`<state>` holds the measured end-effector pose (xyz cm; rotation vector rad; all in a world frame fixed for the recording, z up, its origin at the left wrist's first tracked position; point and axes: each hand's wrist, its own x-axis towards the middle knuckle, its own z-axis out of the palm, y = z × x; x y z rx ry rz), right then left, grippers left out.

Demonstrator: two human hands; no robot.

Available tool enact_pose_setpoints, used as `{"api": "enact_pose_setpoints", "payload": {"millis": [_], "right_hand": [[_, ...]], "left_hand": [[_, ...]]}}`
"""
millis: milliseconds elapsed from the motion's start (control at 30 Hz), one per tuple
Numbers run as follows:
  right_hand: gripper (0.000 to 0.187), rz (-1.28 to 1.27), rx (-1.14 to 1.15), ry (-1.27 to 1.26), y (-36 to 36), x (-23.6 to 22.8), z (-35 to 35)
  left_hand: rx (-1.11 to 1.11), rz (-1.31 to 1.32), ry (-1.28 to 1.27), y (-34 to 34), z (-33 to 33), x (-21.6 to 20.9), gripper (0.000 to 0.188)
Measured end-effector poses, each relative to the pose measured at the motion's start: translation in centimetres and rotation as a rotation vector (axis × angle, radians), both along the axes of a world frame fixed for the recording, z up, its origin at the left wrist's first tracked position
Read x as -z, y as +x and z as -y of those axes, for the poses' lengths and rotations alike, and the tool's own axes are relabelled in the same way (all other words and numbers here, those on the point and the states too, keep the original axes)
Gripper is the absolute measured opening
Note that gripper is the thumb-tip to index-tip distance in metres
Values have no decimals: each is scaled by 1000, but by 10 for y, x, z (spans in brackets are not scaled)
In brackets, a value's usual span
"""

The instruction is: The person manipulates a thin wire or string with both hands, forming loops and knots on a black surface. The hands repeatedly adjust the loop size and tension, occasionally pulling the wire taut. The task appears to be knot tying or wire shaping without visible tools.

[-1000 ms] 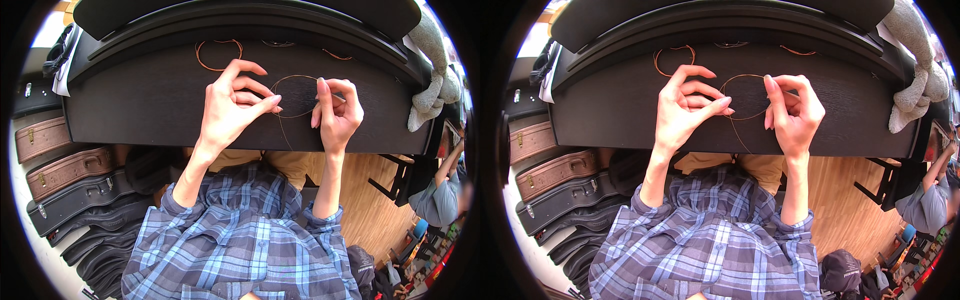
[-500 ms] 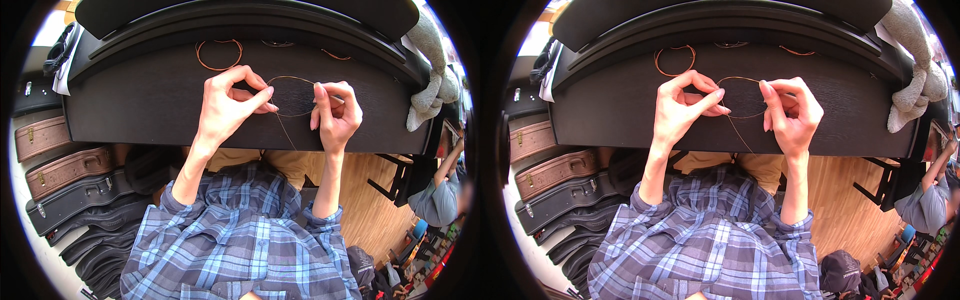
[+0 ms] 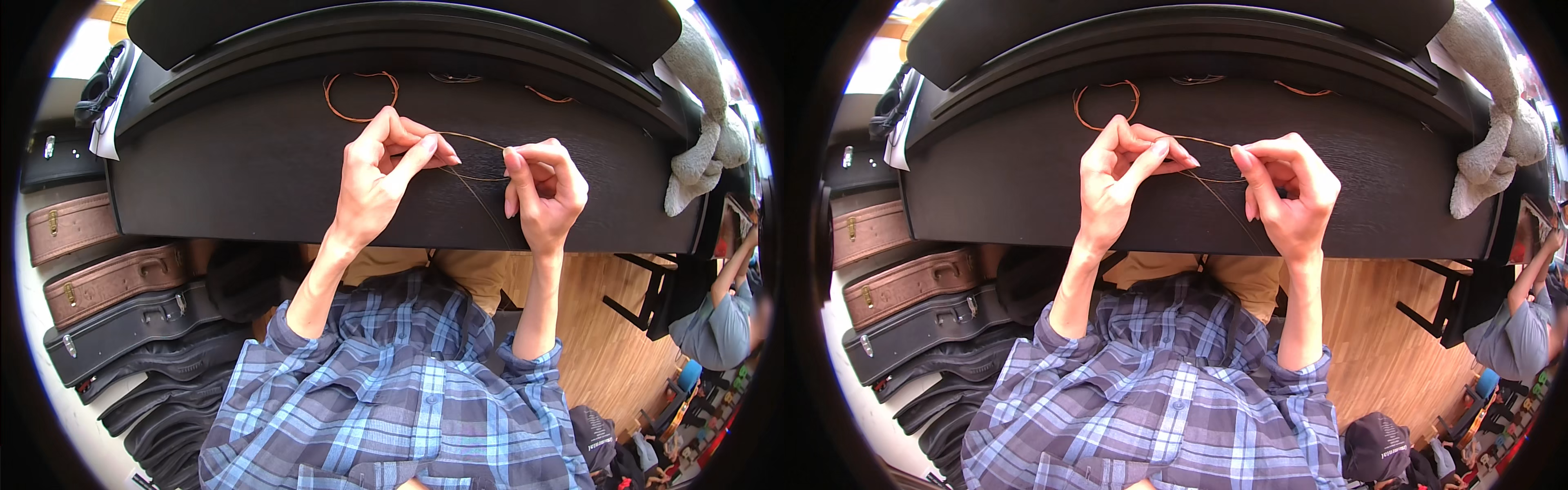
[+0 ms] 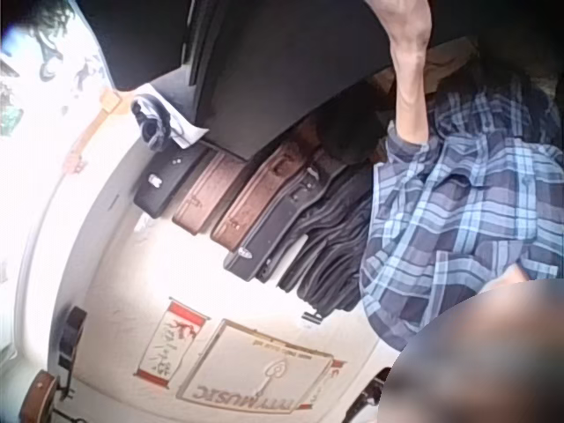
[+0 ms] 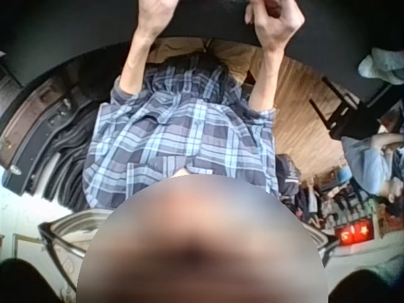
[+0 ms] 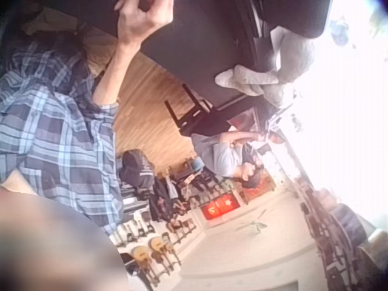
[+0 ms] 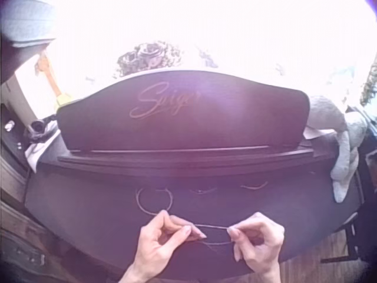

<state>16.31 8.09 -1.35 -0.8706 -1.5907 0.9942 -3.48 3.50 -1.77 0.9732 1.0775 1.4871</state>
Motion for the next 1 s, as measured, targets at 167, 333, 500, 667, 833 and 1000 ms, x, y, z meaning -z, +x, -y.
{"api": "enact_pose_setpoints", "payload": {"millis": [167,333,500,667,833,1000], "right_hand": [[6,-76,21,-70,0,-2,1],[6,-136,24,-111,2,-1,0],[8,-144,34,-136,4,0,-1],[10,-153,74,-247,1,2,-2],[12,-144,70,-274,1,3,-3],[10,-171,19,-264,2,4,-5]], "left_hand": [[7,-164,87,1,4,6,19],[-13,-377,160,1,4,10,23],[-7,-359,175,-3,4,11,19],[-34,-263,95,-1,9,8,13],[-47,-231,100,0,9,6,12],[40,-286,79,-5,10,3,11]]}}
